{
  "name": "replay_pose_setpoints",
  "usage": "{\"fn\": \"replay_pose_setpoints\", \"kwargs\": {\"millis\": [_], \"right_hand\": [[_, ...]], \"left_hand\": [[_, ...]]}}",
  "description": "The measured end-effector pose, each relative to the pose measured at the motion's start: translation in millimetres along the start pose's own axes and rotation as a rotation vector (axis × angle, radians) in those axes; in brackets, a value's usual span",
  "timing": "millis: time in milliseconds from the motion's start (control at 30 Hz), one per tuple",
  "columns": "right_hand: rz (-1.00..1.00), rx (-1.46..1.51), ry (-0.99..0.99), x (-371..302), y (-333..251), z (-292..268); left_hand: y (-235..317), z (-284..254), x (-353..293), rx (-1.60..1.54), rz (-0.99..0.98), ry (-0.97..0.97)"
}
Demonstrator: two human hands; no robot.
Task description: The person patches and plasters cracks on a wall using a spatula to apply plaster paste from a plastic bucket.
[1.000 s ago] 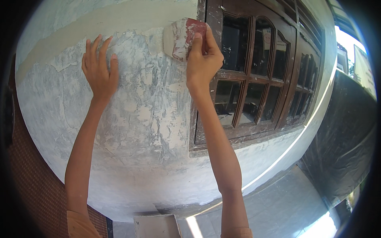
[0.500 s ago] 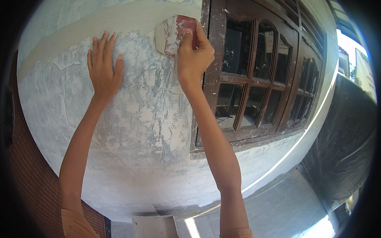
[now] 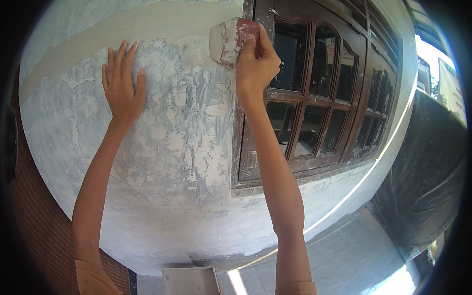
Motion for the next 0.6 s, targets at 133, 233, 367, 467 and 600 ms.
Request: {"fn": "replay_pose_setpoints", "kwargs": {"millis": [133, 233, 367, 467, 600], "right_hand": [[0.118, 0.128, 0.100, 31.8, -3.1, -47.2], [0.159, 0.176, 0.071, 29.4, -10.1, -39.0], [0.067, 0.072, 0.018, 29.4, 3.4, -23.2], [0.047, 0.051, 0.044, 39.8, 7.4, -39.0], [0.065, 0.154, 0.021, 24.5, -12.2, -26.9]], "left_hand": [[6.8, -0.2, 1.4, 0.001, 0.000, -0.013], [5.4, -1.8, 1.4, -0.007, -0.008, -0.009], [0.8, 0.9, 1.1, 0.006, -0.011, 0.029], [2.0, -3.7, 0.0, 0.010, -0.016, 0.007], [4.4, -1.1, -1.5, 0.011, -0.019, -0.006]]}}
Point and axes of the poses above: each hand's wrist, its own x-axis towards the middle knuckle, its own z-axis out of the palm, y = z × x, the point moved 1 cm from there along x, towards the middle knuckle, and after that the axes turned 3 degrees about y, right-handed, at the moved point
